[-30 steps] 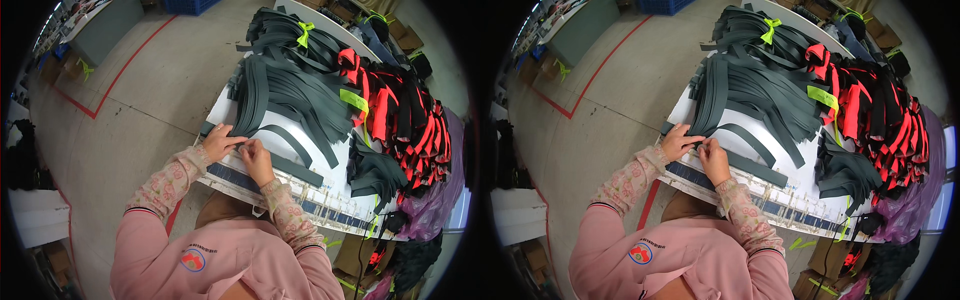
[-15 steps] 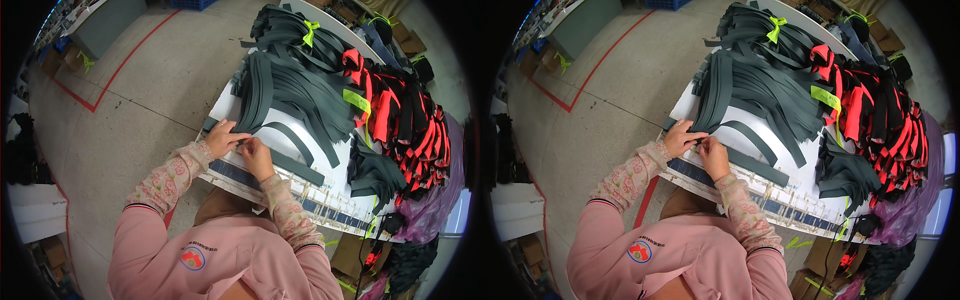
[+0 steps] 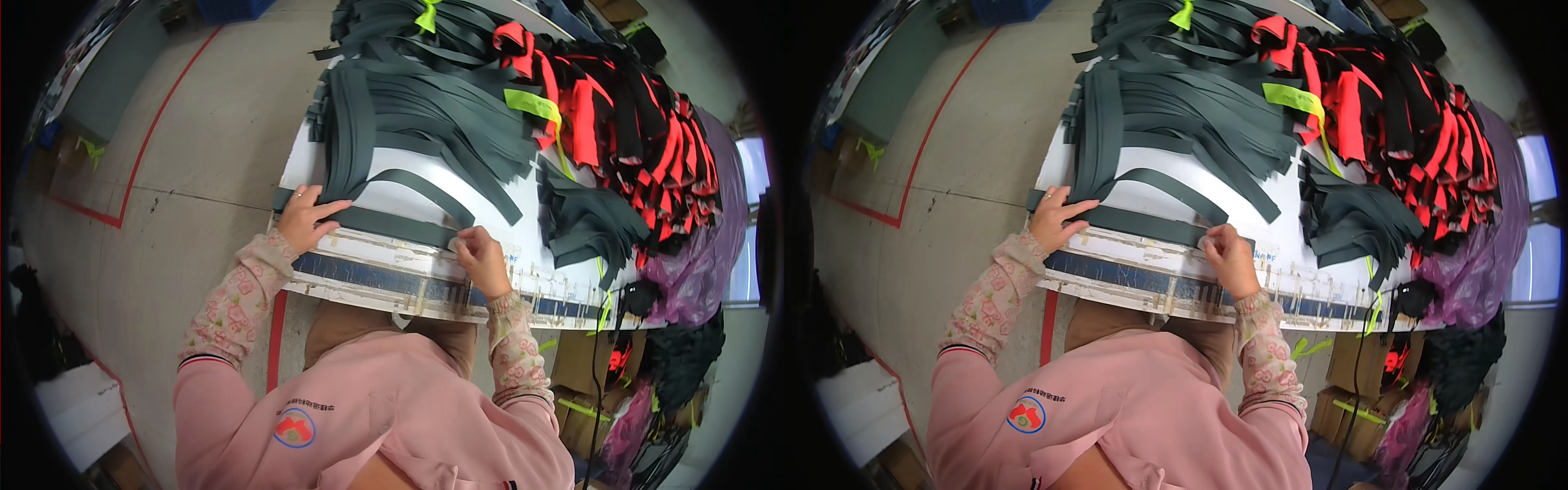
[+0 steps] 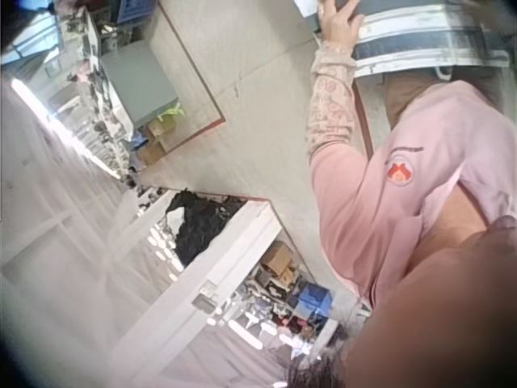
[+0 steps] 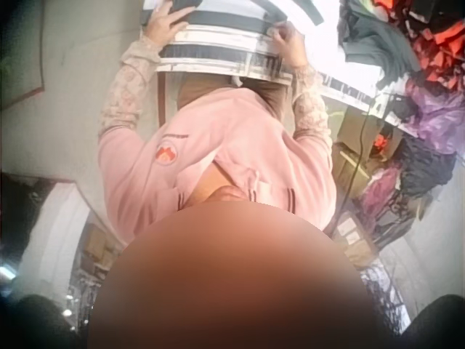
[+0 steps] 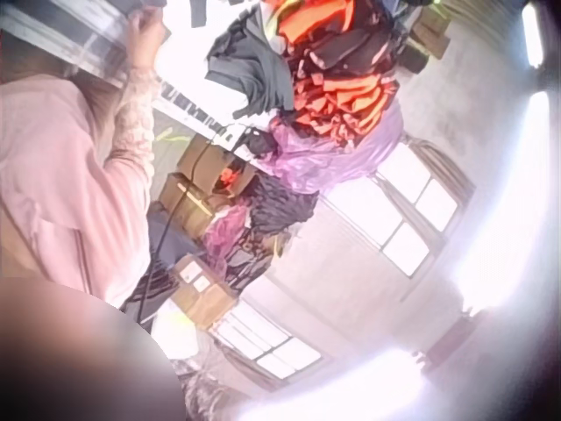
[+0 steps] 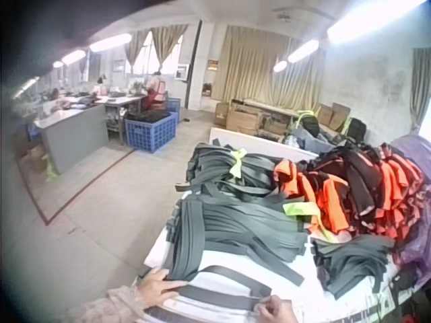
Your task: The recorder is seen organizing and counting several fabric straps, likely as part of a garment manufacturing process.
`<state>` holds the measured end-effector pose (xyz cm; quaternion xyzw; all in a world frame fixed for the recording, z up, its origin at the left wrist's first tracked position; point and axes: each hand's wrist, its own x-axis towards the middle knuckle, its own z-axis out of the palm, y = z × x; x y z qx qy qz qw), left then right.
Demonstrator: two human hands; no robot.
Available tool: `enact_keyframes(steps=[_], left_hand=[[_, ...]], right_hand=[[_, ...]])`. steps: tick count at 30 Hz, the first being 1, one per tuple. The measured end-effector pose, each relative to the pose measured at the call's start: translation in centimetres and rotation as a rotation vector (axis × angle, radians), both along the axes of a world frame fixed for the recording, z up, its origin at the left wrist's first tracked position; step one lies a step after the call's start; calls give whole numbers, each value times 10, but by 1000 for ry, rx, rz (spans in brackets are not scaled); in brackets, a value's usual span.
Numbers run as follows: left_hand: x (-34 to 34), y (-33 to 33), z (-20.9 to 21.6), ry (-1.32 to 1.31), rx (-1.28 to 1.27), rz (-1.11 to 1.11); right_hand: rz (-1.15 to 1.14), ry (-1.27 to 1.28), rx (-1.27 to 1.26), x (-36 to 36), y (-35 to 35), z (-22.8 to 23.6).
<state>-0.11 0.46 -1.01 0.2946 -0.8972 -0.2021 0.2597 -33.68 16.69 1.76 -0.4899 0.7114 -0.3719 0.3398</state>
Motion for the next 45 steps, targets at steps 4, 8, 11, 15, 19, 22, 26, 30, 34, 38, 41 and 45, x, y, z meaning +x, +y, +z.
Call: enact_keyframes(steps=[4, 8, 11, 15, 19, 22, 26, 30, 34, 38, 41, 45], left_hand=[[-2, 3, 3, -21, 32, 22], [-5, 4, 3, -20, 0, 39], [-4, 4, 1, -25, -10, 43], [-2, 2, 1, 17, 8, 29], [-2, 3, 6, 11, -12, 48], [-6, 3, 3, 26, 2, 84], [-6, 1, -3, 136, 37, 90], [-1, 1, -2, 78, 50, 33], [-5, 1, 0, 40, 13, 61], [-4, 0, -6, 70, -17, 61], [-2, -1, -6, 67, -16, 51], [-2, -1, -7, 74, -32, 53]], right_hand=[[14, 135, -18, 8, 0, 7], [33, 283, -35, 11, 0, 1], [45, 216, 31, 5, -1, 1], [-107, -59, -32, 11, -5, 20], [162, -400, 142, 42, -5, 28], [483, -411, 443, 53, -10, 32], [56, 181, -108, 54, -40, 51], [109, 81, -243, 83, -60, 44], [213, -48, -144, 131, -71, 7], [235, 1, -266, 154, -82, -17], [213, 59, -214, 162, -86, -17], [163, 75, -177, 165, -89, -19]])
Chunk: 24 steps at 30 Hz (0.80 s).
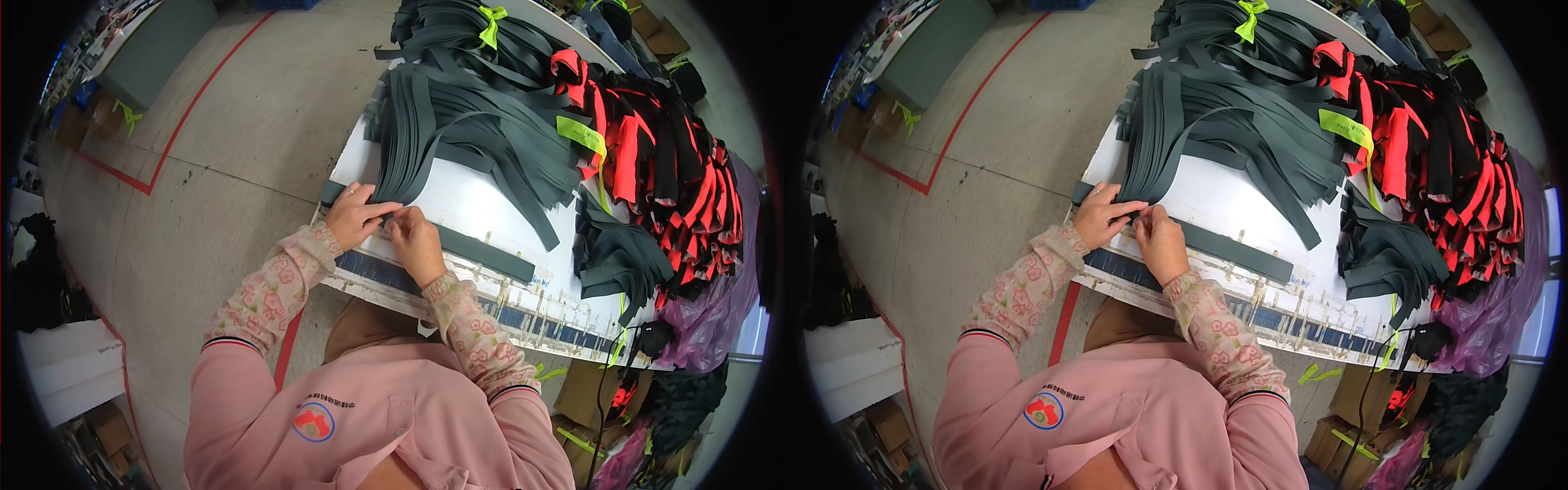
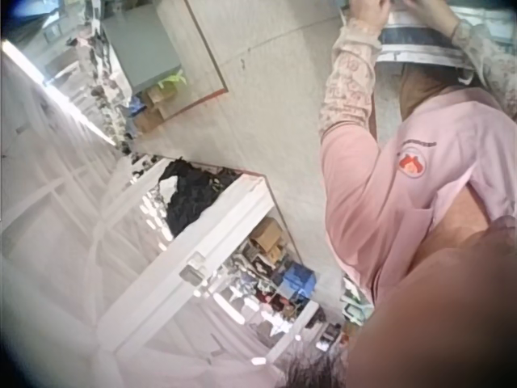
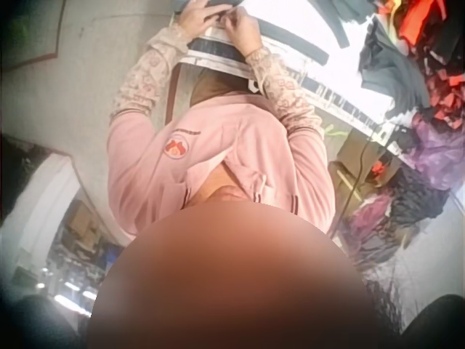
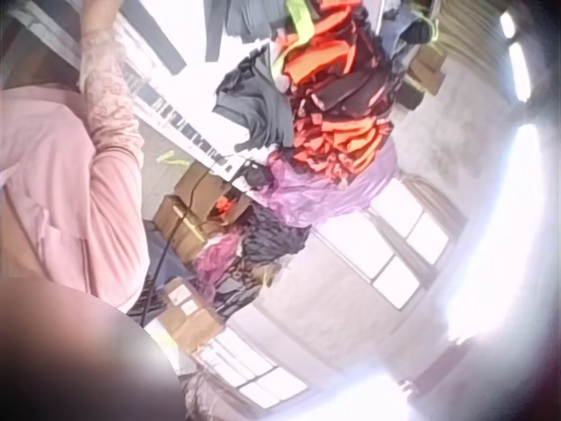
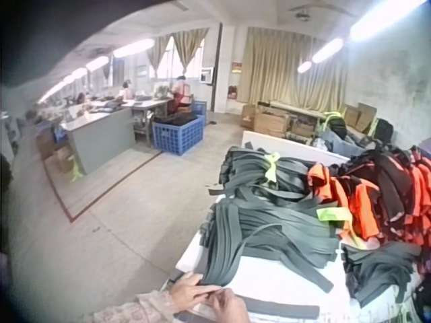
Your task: The recorder is seen organizing and counting several fabric straps, likely as part of a garment manufacturing process.
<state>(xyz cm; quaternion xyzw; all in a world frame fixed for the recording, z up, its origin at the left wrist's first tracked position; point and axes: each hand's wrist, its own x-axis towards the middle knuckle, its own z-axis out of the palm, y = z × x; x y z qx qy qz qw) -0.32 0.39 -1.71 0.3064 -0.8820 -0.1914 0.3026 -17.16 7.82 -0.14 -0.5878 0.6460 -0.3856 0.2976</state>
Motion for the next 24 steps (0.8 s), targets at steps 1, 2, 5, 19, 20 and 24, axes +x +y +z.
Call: enact_keyframes(steps=[1, 2, 5, 19, 20, 24], left_hand=[[0, 0, -1, 10, -5, -4], [0, 0, -2, 20, -10, -8], [-2, 2, 1, -7, 8, -2], [-1, 3, 11, -49, 25, -34], [-1, 4, 11, -48, 18, -23], [2, 2, 7, -60, 14, -30]], right_hand=[[-7, 4, -3, 1, 0, 0], [-5, 4, -2, 2, -1, -1], [-20, 10, 2, 1, -2, -4], [-242, -153, 279, -154, 70, 27], [-241, -178, 268, -162, 78, 25], [-180, -27, 183, -165, 90, 20]])
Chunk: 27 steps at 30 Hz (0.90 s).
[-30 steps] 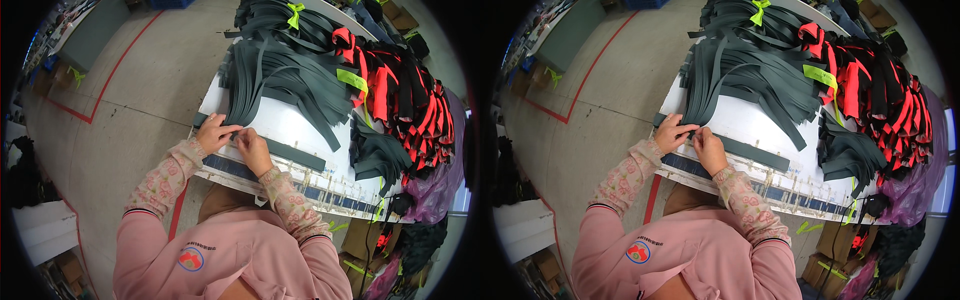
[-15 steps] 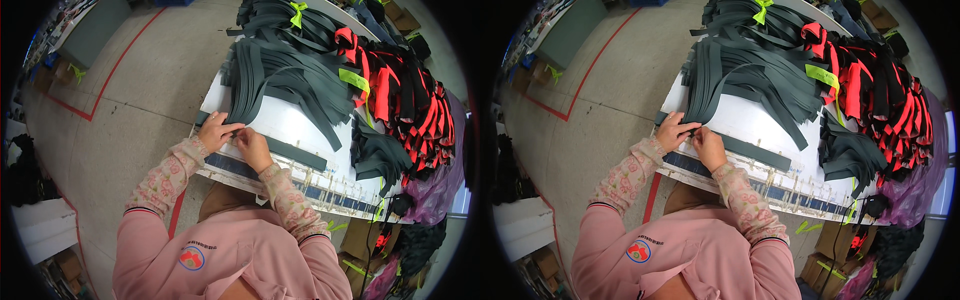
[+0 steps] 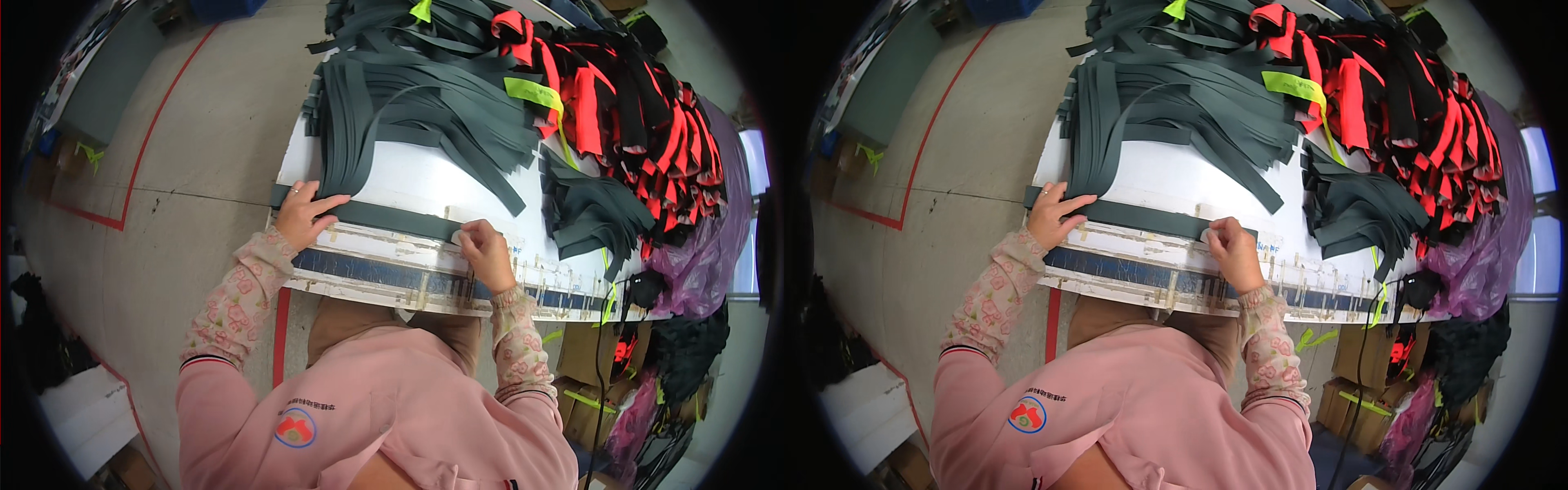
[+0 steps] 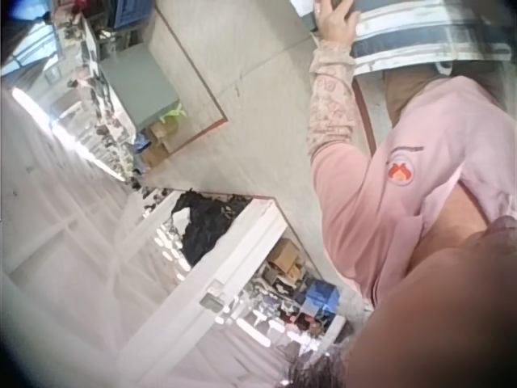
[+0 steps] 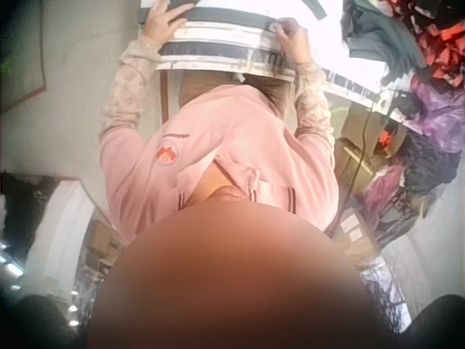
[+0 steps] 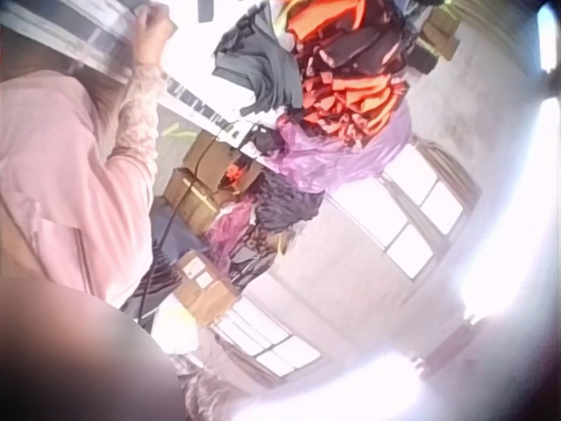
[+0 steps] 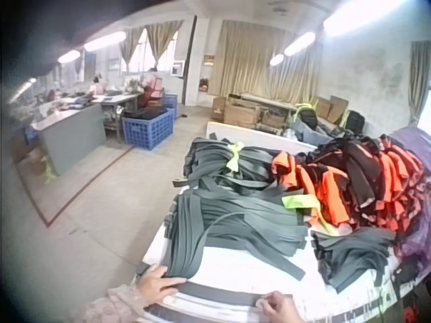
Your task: The recorder is seen organizing and counting several fabric straps, likely as part of a garment manufacturing process.
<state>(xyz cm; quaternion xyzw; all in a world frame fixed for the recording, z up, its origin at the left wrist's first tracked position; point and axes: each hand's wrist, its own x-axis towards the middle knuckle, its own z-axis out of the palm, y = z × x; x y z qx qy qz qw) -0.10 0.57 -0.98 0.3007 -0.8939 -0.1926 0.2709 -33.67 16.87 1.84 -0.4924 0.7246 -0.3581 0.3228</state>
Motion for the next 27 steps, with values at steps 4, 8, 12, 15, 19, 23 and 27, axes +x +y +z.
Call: enact_keyframes(steps=[4, 8, 12, 15, 19, 23, 27], left_hand=[[-2, 2, 3, -21, 33, 5], [-4, 3, 2, -33, 11, 21], [-2, 1, 2, -75, 15, 37], [-4, 1, 9, 2, 7, -6], [-2, 1, 5, -9, -6, 25], [-6, -1, 0, 52, -10, 24], [-6, -3, -5, 158, -5, 37]], right_hand=[[0, 41, -19, 5, 0, -1], [23, 203, -86, 9, -1, -4], [-9, 87, -24, 6, -4, 11], [-85, -45, -11, 11, -7, 24], [117, -372, 130, 37, -8, 28], [437, -409, 446, 44, -21, 34], [28, 122, -200, 62, -53, 49]])
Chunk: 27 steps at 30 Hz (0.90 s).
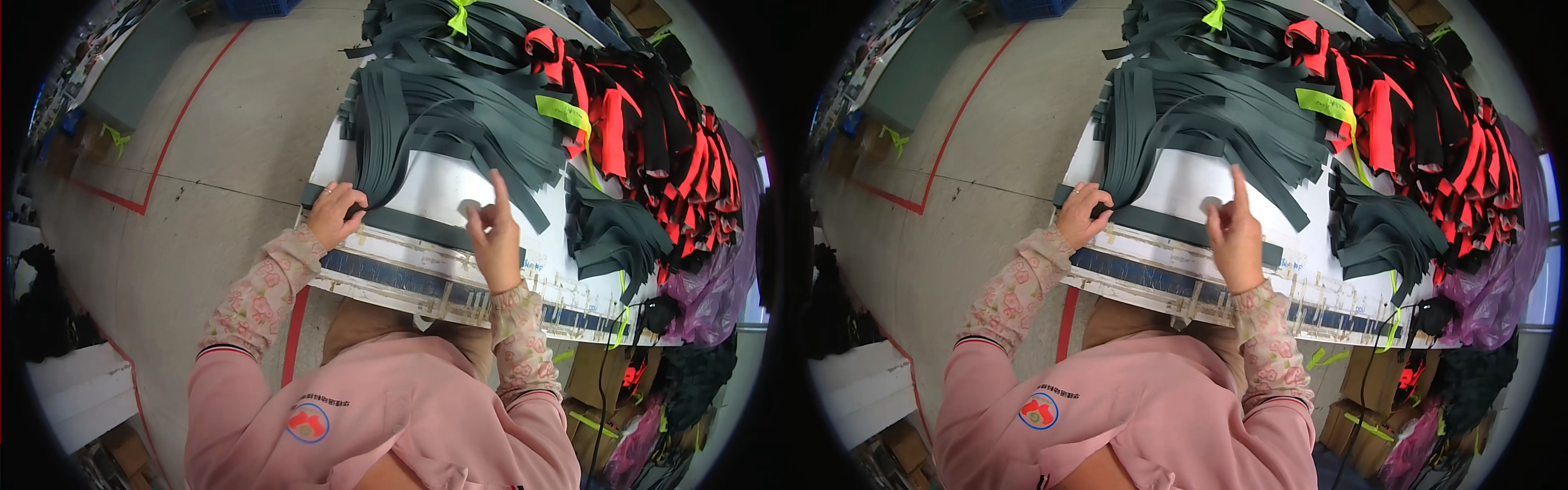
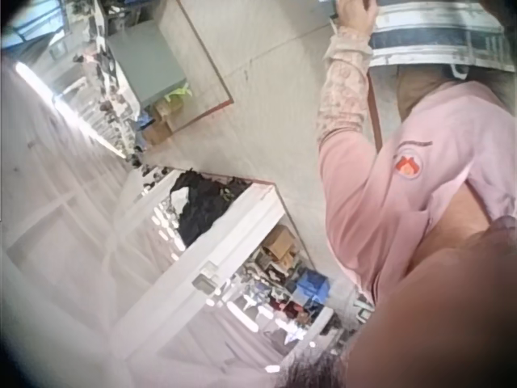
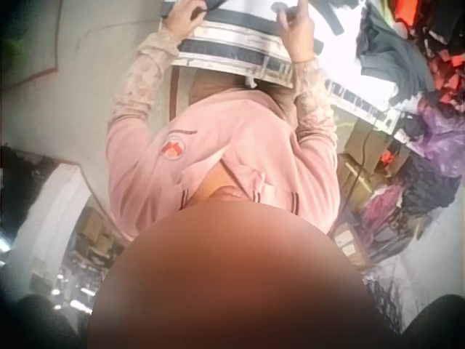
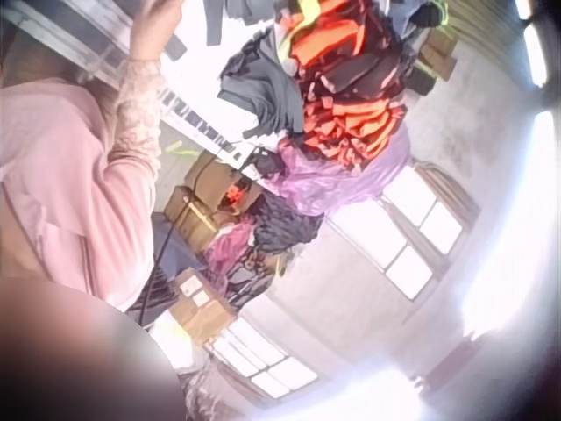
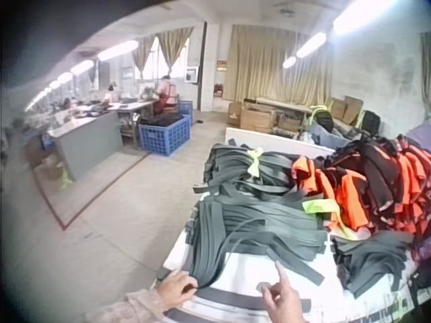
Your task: The recorder is seen organizing and counting several fabric straps, likely as part of a garment manufacturing process.
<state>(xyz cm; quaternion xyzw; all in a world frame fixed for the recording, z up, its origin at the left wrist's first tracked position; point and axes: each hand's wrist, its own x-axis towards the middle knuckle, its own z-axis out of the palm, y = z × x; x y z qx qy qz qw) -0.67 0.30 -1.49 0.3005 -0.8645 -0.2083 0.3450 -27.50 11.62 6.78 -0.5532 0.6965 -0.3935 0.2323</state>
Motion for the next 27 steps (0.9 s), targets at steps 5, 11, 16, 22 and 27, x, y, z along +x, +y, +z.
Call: enact_keyframes(steps=[5, 11, 16, 22, 27], left_hand=[[0, -1, -7, -30, 31, 20], [1, -3, -12, 31, 14, 11], [1, -3, -12, 43, -7, 4], [0, -1, -8, 12, 3, 10], [1, 1, 1, -77, 65, -25]], right_hand=[[230, -144, 89, 63, -22, -43], [233, -146, 48, 98, -38, -71], [196, -140, 49, 102, -41, -75], [246, -249, 126, 78, -37, -70], [14, -351, 278, -11, 1, -52]])
